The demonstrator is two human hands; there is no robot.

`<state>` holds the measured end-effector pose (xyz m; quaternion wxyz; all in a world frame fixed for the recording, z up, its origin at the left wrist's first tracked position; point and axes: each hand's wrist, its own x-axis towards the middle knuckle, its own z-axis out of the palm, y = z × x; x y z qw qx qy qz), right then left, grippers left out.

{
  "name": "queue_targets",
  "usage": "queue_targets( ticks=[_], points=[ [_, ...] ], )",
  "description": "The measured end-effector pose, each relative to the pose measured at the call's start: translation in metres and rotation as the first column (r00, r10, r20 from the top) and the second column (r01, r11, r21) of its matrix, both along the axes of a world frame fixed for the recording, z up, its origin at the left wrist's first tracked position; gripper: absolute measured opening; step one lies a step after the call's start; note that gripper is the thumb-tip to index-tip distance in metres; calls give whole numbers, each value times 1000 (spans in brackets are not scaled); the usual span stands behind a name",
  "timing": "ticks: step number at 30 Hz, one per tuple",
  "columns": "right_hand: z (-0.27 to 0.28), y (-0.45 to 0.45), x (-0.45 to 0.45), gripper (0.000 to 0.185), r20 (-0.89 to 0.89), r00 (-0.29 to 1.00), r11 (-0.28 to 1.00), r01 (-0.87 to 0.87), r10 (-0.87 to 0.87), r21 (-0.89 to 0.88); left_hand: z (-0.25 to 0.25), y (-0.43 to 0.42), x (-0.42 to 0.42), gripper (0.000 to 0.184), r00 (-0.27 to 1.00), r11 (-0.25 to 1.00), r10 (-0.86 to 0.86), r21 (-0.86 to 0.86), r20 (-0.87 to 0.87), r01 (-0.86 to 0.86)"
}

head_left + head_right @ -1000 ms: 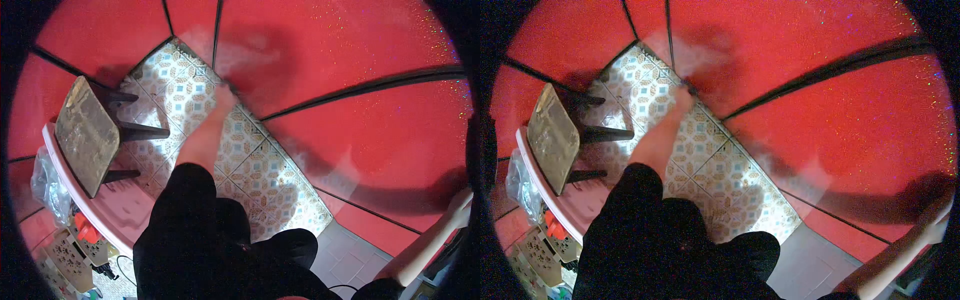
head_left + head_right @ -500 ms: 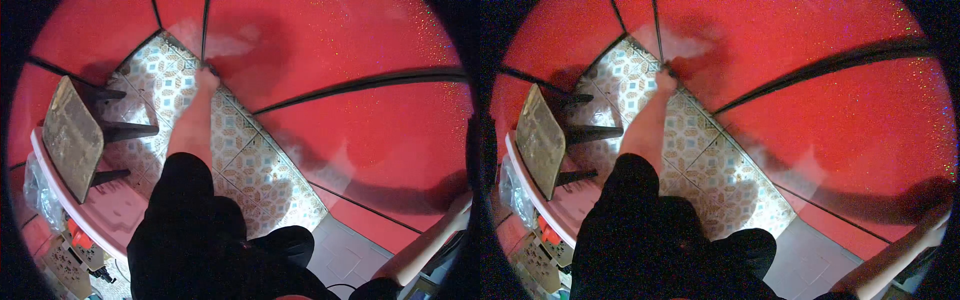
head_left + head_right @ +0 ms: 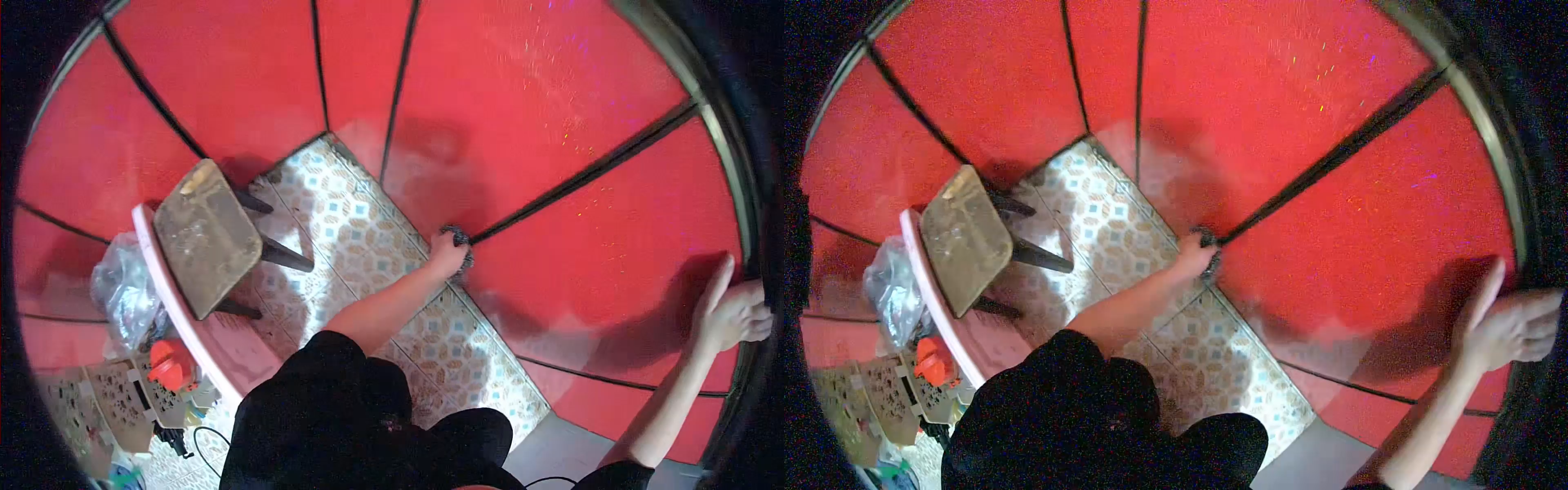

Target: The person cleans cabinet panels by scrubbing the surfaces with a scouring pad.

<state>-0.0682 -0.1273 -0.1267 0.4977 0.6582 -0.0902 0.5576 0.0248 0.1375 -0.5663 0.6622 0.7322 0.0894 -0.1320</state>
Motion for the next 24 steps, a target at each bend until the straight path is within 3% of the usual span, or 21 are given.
queue_targets(
  ticks=[1, 3, 5, 7, 11, 12, 13, 15, 16, 17, 20, 21, 23, 24],
  points=[
    [-2, 23, 1, 75, 25, 992, 993, -120, 120, -17, 8, 4, 0, 36, 1000, 1000, 18, 14, 22, -18],
    [-1, 50, 3, 76, 74, 963, 965, -259, 261, -41, 11, 2, 5, 37, 947, 960, 275, 3, 169, -280],
    [0, 61, -3, 90, -94, 932, 934, -341, 350, 102, 32, 5, -4, 37, 880, 908, 412, -29, 234, -418],
    [1, 60, -9, 91, -161, 920, 927, -326, 356, 187, 53, 14, -34, 39, 840, 846, 505, 79, 200, -528],
    [-6, 70, -35, 86, -350, 767, 786, -308, 539, 535, 105, 28, -116, 45, 848, 848, 530, 13, -12, -530],
    [-8, 70, -41, 77, -497, 456, 668, -387, 738, 636, 120, 31, -128, 45, 830, 833, 554, 28, -69, -553],
    [-13, 94, -52, 72, -574, 262, 631, -327, 776, 704, 146, 38, -136, 45, 821, 825, 566, 32, -78, -565],
    [-23, 144, -74, 66, -573, -149, 569, -73, 806, 819, 227, 49, -160, 39, 849, 830, 466, -210, -247, -517],
    [-4, 176, -76, 66, -572, -289, 594, -15, 767, 804, 262, 56, -168, 36, 862, 805, 399, -331, -312, -492],
    [11, 200, -74, 67, -507, -359, 542, -2, 784, 840, 289, 63, -173, 36, 857, 801, 406, -328, -318, -502],
    [51, 254, -54, 73, -388, -545, 446, -29, 743, 894, 367, 84, -175, 28, 755, 258, 409, -729, -512, -634],
    [66, 271, -43, 72, -411, -581, 473, -52, 702, 880, 389, 96, -172, 28, 748, 246, 409, -727, -522, -641],
    [99, 298, -28, 72, -437, -623, 518, -59, 648, 853, 424, 124, -167, 26, 828, 478, 427, -686, -364, -548],
    [113, 311, -20, 70, -418, -654, 488, -86, 631, 869, 441, 138, -168, 26, 821, 461, 423, -690, -382, -558]
  ],
)
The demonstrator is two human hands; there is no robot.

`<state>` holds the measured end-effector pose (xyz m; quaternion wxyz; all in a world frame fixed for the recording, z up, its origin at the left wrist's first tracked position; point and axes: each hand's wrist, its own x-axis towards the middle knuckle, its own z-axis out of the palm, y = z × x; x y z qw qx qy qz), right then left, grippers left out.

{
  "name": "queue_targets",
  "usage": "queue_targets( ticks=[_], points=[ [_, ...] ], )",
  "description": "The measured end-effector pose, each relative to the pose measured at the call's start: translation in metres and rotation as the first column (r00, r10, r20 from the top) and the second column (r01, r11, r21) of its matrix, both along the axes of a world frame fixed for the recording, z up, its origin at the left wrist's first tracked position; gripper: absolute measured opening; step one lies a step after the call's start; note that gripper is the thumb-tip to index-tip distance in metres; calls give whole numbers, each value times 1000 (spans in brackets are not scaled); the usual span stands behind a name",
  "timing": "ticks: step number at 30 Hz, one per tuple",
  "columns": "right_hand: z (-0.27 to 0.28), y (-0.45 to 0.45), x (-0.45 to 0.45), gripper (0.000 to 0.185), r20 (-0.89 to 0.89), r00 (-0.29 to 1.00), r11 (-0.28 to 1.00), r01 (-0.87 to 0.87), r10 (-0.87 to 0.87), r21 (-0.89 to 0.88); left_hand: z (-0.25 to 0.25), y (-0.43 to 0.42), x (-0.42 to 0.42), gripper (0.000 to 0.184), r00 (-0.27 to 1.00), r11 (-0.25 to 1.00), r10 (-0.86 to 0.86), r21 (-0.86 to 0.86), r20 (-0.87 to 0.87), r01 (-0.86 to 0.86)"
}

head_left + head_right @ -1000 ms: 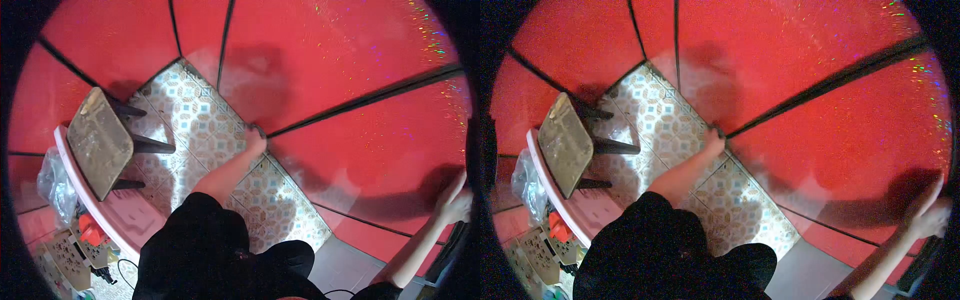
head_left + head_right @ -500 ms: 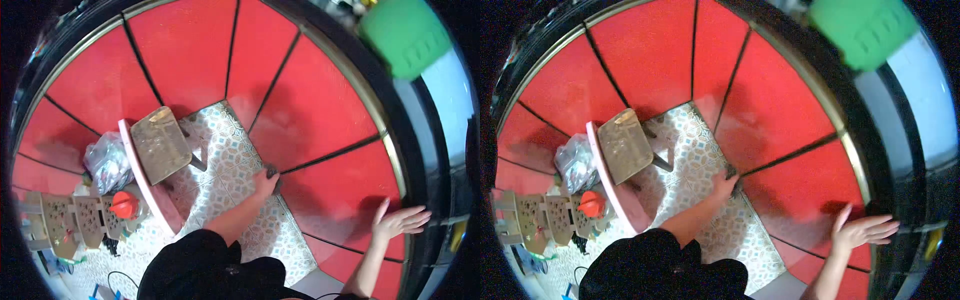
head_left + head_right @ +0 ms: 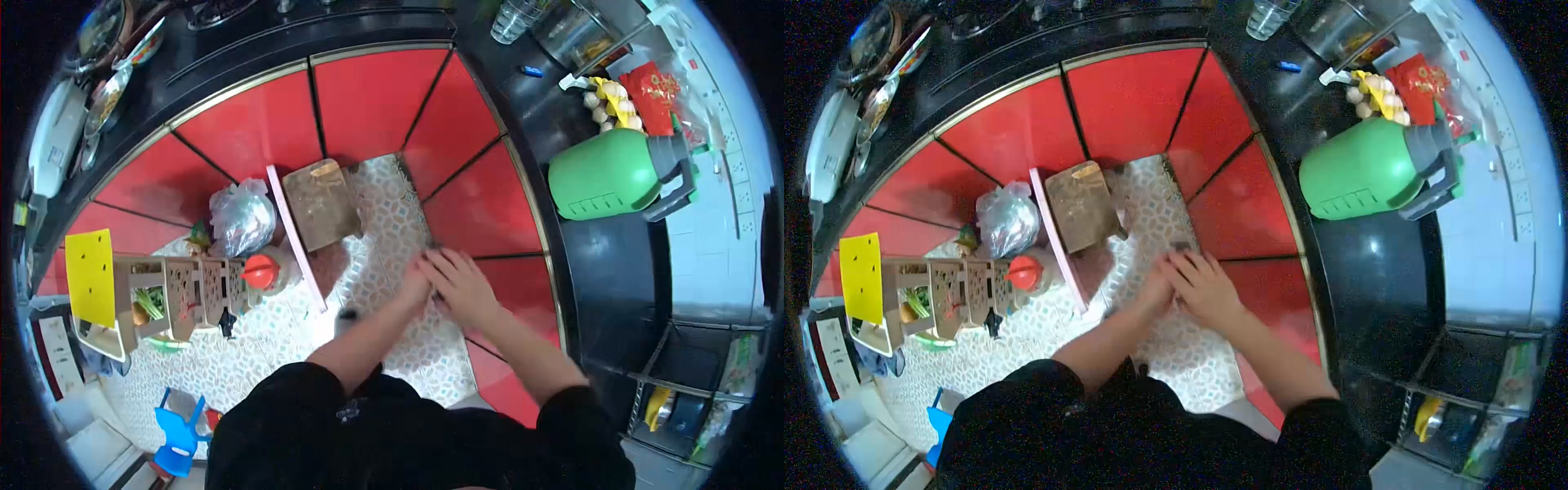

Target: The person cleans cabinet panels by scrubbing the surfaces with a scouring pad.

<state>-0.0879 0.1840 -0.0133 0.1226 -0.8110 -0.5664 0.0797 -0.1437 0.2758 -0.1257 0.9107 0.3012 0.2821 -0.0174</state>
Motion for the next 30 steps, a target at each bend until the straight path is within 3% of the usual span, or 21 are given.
queue_targets(
  ticks=[2, 6, 8, 10, 11, 14, 16, 17, 20, 21, 24, 30],
  points=[
    [19, 22, 23, 69, 20, 997, 997, -69, 69, 16, 28, 31, 14, 25, 989, 968, 54, -252, 140, -17],
    [25, 60, 54, 58, 129, 988, 996, -83, 85, -27, 22, 58, 46, 30, 956, 893, 254, -414, 144, -175],
    [25, 68, 83, 39, 250, 963, 992, -83, 105, -98, 24, 74, 66, 30, 951, 880, 256, -450, 176, -153],
    [25, 76, 119, 31, 310, 946, 995, -77, 94, -66, 30, 91, 82, 33, 932, 867, 252, -489, 262, -97],
    [24, 80, 139, 24, 382, 922, 998, -63, 67, -22, 32, 102, 88, 33, 935, 866, 248, -490, 254, -97],
    [1, 87, 205, 22, 317, 946, 993, 30, -65, 116, 35, 132, 96, 34, 961, 976, 107, -213, 256, -52],
    [-23, 85, 242, 32, 541, 825, 979, 205, -164, -16, 26, 149, 91, 34, 968, 979, 109, -194, 228, -65],
    [-28, 85, 250, 32, 539, 825, 978, 207, -167, -14, 21, 158, 86, 34, 973, 982, 112, -171, 203, -78],
    [-25, 89, 252, 43, 834, 540, 854, 375, 114, -360, -2, 180, 69, 35, 979, 984, 139, -129, 146, -120],
    [-32, 90, 255, 43, 831, 545, 849, 380, 115, -367, -9, 185, 63, 35, 978, 982, 166, -108, 125, -153],
    [-63, 110, 283, 50, 913, 408, 847, 485, 2, -219, -18, 204, 51, 35, 975, 974, 205, -113, 91, -194],
    [-74, 215, 383, 50, 899, 430, 883, 451, -86, -132, -33, 216, 35, 34, 965, 965, 261, -28, -25, -262]
  ],
)
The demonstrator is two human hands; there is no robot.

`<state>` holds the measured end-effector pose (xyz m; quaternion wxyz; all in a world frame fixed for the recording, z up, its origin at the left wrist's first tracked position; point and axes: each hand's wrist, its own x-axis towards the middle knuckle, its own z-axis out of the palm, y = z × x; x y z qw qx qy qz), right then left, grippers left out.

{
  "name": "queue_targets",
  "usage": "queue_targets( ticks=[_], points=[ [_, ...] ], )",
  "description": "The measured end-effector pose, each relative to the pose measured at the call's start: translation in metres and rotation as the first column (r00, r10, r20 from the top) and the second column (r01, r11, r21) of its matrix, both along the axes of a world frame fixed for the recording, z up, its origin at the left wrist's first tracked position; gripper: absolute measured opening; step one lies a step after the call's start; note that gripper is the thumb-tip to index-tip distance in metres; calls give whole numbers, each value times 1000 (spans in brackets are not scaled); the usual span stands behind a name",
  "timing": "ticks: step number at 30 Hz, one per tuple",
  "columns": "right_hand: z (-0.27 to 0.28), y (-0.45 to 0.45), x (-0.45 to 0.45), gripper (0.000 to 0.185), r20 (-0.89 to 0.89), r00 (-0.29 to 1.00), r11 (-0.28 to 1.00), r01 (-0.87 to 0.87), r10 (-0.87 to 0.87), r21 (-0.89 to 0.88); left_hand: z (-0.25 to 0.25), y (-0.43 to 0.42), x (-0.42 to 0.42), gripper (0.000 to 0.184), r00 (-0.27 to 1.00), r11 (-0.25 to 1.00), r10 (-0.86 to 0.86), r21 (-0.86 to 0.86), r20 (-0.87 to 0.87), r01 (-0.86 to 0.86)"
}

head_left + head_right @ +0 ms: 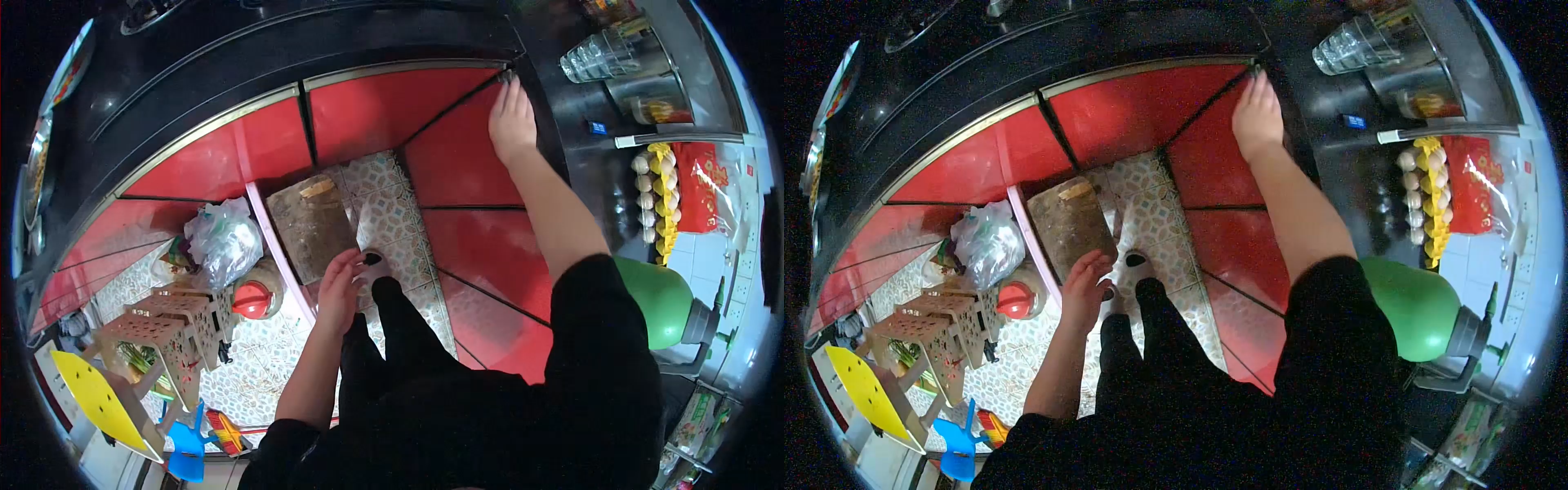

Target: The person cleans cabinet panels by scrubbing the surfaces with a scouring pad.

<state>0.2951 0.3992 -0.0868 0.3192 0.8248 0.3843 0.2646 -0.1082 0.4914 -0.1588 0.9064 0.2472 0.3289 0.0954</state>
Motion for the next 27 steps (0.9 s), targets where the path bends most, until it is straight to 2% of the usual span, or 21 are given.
queue_targets(
  ticks=[2, 6, 8, 11, 14, 16, 18, 20, 21, 24, 26, 27],
  points=[
    [3, 22, 9, 50, 44, 998, 998, 48, -46, -43, -7, 0, -7, 34, 1000, 1000, 20, -1, -3, -20],
    [3, -10, -24, 48, 24, 997, 995, 72, -71, -63, -16, -6, -24, 33, 999, 1000, 6, -13, -33, -7],
    [-4, -57, -50, 45, -61, 998, 992, 31, -23, 124, -17, -5, -31, 33, 999, 1000, -14, -11, -37, 14],
    [10, -99, -106, 40, -15, 1000, 998, 20, -19, 57, -17, -6, -40, 33, 994, 998, -66, 12, -86, 67],
    [9, -108, -114, 38, -128, 992, 954, 36, 2, 296, -15, -5, -46, 33, 987, 994, -105, 9, -119, 107],
    [-17, -91, -69, 36, -152, 986, 891, 9, 68, 453, -15, -6, -48, 33, 983, 992, -124, 5, -136, 126],
    [-7, -46, -41, 35, -192, 980, 921, 35, 44, 387, -13, -2, -52, 33, 981, 988, -140, 52, -136, 148],
    [-5, -21, -23, 35, 22, 1000, 993, 14, -17, 115, -12, -4, -56, 33, 974, 981, -174, 64, -143, 184],
    [-8, -28, -29, 35, 14, 999, 993, 33, -35, 111, -11, -6, -57, 33, 974, 982, -163, 74, -157, 176],
    [-13, -51, -59, 34, 90, 996, 970, -4, -18, 245, -7, -7, -70, 32, 967, 978, -163, 98, -196, 184],
    [-13, -100, -100, 34, -4, 999, 942, 34, -35, 333, -7, -11, -73, 31, 951, 967, -215, 84, -223, 238],
    [-6, -124, -127, 34, -111, 991, 918, 117, -80, 379, -6, -14, -75, 31, 942, 962, -239, 76, -235, 263]
  ],
)
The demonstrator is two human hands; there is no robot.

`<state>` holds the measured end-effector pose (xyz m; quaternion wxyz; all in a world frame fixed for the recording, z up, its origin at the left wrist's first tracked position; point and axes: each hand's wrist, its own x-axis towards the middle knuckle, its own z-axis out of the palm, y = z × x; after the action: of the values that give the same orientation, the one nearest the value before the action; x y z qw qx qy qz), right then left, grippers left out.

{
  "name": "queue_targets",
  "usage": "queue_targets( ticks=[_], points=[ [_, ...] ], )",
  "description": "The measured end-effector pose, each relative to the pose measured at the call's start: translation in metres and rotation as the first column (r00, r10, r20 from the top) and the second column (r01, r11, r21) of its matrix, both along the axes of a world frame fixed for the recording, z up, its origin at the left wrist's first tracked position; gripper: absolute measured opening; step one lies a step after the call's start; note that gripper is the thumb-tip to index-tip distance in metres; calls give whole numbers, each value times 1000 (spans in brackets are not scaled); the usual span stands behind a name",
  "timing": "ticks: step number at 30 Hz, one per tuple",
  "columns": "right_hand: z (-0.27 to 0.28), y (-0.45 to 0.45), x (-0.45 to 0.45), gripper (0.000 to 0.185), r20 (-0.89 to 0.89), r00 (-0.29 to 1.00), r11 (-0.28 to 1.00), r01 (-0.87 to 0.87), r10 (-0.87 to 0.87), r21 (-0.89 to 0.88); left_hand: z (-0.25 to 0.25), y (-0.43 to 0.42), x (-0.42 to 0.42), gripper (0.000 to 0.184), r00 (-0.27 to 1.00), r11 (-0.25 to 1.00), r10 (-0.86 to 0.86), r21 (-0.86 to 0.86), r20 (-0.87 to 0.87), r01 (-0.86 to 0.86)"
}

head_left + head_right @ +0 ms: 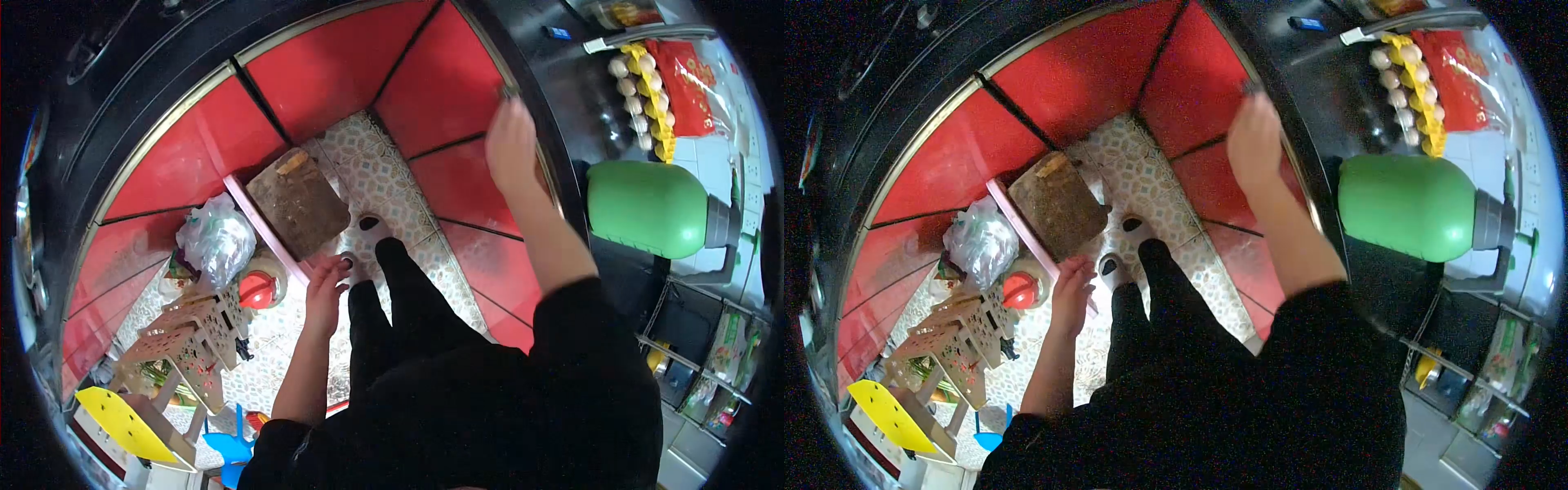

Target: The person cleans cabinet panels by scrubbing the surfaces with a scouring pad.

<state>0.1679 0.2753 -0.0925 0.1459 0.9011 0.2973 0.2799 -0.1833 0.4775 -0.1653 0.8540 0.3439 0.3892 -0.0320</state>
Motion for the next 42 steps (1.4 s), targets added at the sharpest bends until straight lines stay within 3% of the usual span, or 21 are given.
queue_targets(
  ticks=[1, 4, 7, 11, 15, 20, 23, 25, 28, 30, 31, 34, 37, 38, 39, 40, 41, 42],
  points=[
    [7, -24, -29, 35, -105, 993, 997, 51, -45, 57, 0, -3, -2, 31, 1000, 1000, -4, 0, 0, 4],
    [22, -103, -109, 45, -182, 963, 953, 145, -198, -267, -3, -11, -6, 30, 996, 996, -84, 27, -40, 85],
    [25, -144, -150, 49, -245, 924, 920, 203, -294, -336, -11, -18, -12, 30, 991, 993, -116, -7, -62, 116],
    [25, -148, -146, 50, -281, 933, 962, 163, -223, -220, -19, -28, -16, 29, 987, 987, -156, -40, -37, 154],
    [16, -77, -66, 53, -261, 965, 999, 18, -26, -33, -18, -27, -12, 29, 983, 984, -177, -31, -46, 176],
    [12, -39, -39, 51, -200, 980, 999, -21, 14, -38, -24, -22, -17, 31, 987, 987, -158, -11, -38, 158],
    [3, -68, -60, 47, -348, 922, 985, -165, 169, 41, -26, -21, -12, 32, 989, 990, -138, 4, -53, 138],
    [13, -41, -49, 46, -356, 898, 965, -261, 257, 38, -27, -26, -4, 33, 991, 993, -115, 4, -62, 116],
    [31, 13, -14, 45, -379, 827, 901, -431, 415, 44, -27, -30, 21, 35, 985, 992, -112, 67, 128, 105],
    [31, 47, 32, 43, -153, 923, 914, -375, 353, -151, -19, -33, 37, 35, 985, 992, -97, 90, 144, 84],
    [20, 48, 37, 43, -153, 918, 909, -388, 366, -150, -15, -34, 45, 36, 983, 991, -96, 112, 159, 78],
    [-41, 30, 54, 42, -244, 953, 818, -282, 178, -501, -26, -37, 56, 38, 978, 975, -114, 208, 173, 77],
    [-73, 23, 59, 43, -377, 923, 692, -322, 76, -647, -55, -37, 62, 42, 979, 934, -130, 350, 156, 68],
    [-84, 22, 61, 44, -437, 900, 617, -346, 4, -707, -66, -30, 60, 45, 980, 808, -197, 566, -2, 163],
    [-62, 46, 64, 42, -307, 952, 640, -234, -3, -732, -79, -21, 55, 48, 958, 627, -230, 727, -173, 282],
    [-35, 67, 79, 39, -210, 975, 739, -194, 72, -646, -96, -12, 53, 51, 915, 403, -219, 823, -339, 401],
    [-9, 89, 95, 37, -114, 985, 828, -174, 133, -533, -127, -6, 52, 58, 905, 335, -123, 841, -407, 424],
    [-3, 92, 111, 34, -29, 966, 921, -255, 258, -295, -157, 0, 48, 66, 884, 269, -25, 849, -467, 455]
  ],
)
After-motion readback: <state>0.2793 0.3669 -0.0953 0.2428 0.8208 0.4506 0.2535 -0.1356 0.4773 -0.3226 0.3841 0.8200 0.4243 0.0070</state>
